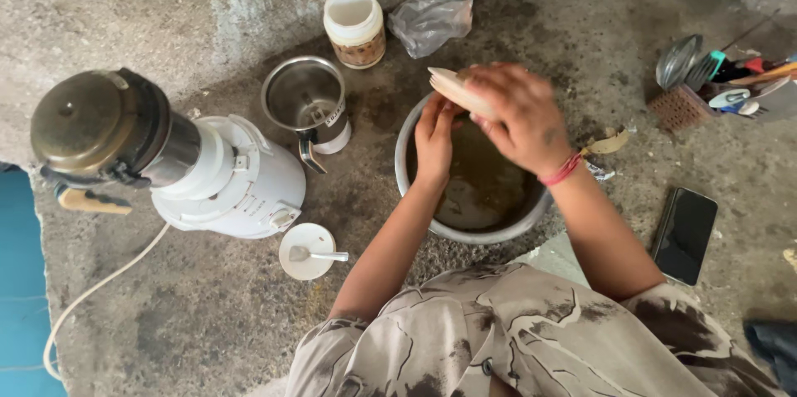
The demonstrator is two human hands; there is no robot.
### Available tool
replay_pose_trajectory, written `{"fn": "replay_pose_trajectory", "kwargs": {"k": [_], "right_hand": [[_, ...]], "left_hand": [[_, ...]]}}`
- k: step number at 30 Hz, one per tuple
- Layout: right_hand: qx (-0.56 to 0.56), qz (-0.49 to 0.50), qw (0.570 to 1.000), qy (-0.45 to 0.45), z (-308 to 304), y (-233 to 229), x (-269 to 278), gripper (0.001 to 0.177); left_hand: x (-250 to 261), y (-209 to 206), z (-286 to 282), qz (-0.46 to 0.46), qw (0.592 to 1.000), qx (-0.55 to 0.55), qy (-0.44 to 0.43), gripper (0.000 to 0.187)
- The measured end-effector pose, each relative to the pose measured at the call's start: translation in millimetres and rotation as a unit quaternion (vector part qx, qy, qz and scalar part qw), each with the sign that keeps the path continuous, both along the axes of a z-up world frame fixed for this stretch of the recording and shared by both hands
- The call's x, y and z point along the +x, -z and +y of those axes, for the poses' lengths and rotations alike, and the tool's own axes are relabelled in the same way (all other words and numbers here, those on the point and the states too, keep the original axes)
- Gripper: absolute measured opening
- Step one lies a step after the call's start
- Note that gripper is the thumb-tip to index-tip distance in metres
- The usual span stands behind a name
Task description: The person washes a blender jar and its lid ring in a basin of water on a concrete counter, rubbing and rinsing the parts by hand. They pour water out of the metal jar, set it on the blender base, and carry the jar and lid toward a shelf of jars.
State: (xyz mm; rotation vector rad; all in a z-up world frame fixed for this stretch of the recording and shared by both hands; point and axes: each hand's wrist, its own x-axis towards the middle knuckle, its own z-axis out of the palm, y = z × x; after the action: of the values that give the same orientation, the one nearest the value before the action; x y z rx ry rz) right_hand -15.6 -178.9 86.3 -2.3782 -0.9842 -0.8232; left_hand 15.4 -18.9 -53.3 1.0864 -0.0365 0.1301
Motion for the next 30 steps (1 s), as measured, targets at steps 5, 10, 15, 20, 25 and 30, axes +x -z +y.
{"fn": "replay_pose_trajectory", "kwargs": {"k": [5,10,15,20,25,30], "right_hand": [[0.115,0.018,0.975,0.187,-64.2,43.2,65.5,0.032],[0.31,0.071,0.924,0.211,-140.4,140.6,157.9,0.035],[0.431,0.339,0.809,0.212,-168.5,221.7,176.1,0.044],[0.389,0.401,0.804,0.203,-176.9,238.9,171.6,0.049],[0.115,0.287,0.912,0.269,-186.9,190.6,192.2,0.039],[0.151,0.212,0.964,0.056,-100.4,79.2,200.6,0.022]], "left_hand": [[-13.4,-29.3,9.8,-0.059,0.997,0.05,0.012,0.042],[-21.0,-31.1,2.9,-0.083,0.995,0.026,0.054,0.029],[-26.1,-35.5,-2.5,-0.125,0.978,0.142,0.084,0.024],[-30.7,-43.8,-3.3,-0.104,0.956,0.245,0.123,0.026],[-30.6,-44.4,-2.5,-0.109,0.966,0.188,0.142,0.024],[-15.7,-32.5,-2.2,-0.027,0.992,0.004,0.127,0.025]]}}
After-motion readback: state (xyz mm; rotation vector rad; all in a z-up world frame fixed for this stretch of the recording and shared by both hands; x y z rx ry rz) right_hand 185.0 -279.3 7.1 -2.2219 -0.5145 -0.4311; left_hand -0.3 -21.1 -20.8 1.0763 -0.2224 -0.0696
